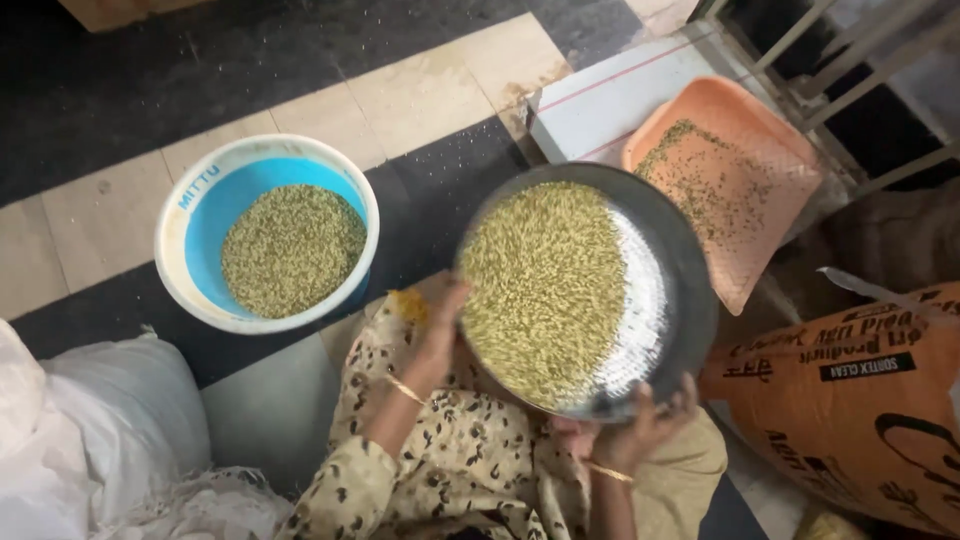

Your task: The person sits on the floor and sifts small green seeds in a perforated metal tray, shaking it to separate debris and picking out unwanted pieces by hand. The seeds are transferred between the tray and a nearby blue bucket.

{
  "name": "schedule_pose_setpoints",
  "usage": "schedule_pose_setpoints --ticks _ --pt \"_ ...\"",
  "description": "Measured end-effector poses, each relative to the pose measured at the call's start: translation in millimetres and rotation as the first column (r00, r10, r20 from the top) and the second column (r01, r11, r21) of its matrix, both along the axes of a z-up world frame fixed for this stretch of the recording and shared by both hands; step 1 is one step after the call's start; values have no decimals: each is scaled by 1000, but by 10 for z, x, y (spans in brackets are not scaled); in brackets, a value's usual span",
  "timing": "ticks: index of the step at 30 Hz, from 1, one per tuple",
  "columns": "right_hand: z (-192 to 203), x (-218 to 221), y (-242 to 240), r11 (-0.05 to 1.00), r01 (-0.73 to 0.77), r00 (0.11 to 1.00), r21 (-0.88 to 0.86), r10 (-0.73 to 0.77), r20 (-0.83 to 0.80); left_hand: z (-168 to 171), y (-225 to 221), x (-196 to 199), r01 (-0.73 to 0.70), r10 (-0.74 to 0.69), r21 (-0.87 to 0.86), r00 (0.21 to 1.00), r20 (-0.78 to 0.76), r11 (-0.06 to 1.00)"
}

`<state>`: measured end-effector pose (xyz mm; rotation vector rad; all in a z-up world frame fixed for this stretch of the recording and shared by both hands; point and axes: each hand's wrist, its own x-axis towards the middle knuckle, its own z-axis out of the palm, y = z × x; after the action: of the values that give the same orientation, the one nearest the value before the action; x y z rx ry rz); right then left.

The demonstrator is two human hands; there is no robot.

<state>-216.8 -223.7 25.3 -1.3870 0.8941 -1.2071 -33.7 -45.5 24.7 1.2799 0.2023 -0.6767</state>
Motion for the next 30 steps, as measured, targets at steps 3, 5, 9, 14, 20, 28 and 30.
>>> schedule_pose_setpoints --ticks 3,5,9,14,20,28,30 --pt "-227 -408 -172 984 30 970 177 -71 231 142 -330 -364 128 -129 20 961 245 992" --pt "-234 -439 -244 987 30 946 159 -79 315 237 -392 -500 217 -205 -6 932 299 976" --pt "-35 -18 -89 882 96 980 -461 -164 -111 154 -98 -192 56 -59 82 998 38 995" --pt "303 472 283 985 -160 986 -58 157 -56 -70 349 362 -229 192 -185 961 -199 956" --pt "65 -65 93 1000 3 1000 29 -2 -15 33 -28 -21 -108 104 35 991 85 994" --pt "-158 -313 -49 975 22 998 -221 -34 -50 223 -177 -373 173 -165 -44 976 145 984" --pt "-107 26 36 990 -43 999 -138 43 -1 63 67 -47 50 -66 -126 989 -129 991"
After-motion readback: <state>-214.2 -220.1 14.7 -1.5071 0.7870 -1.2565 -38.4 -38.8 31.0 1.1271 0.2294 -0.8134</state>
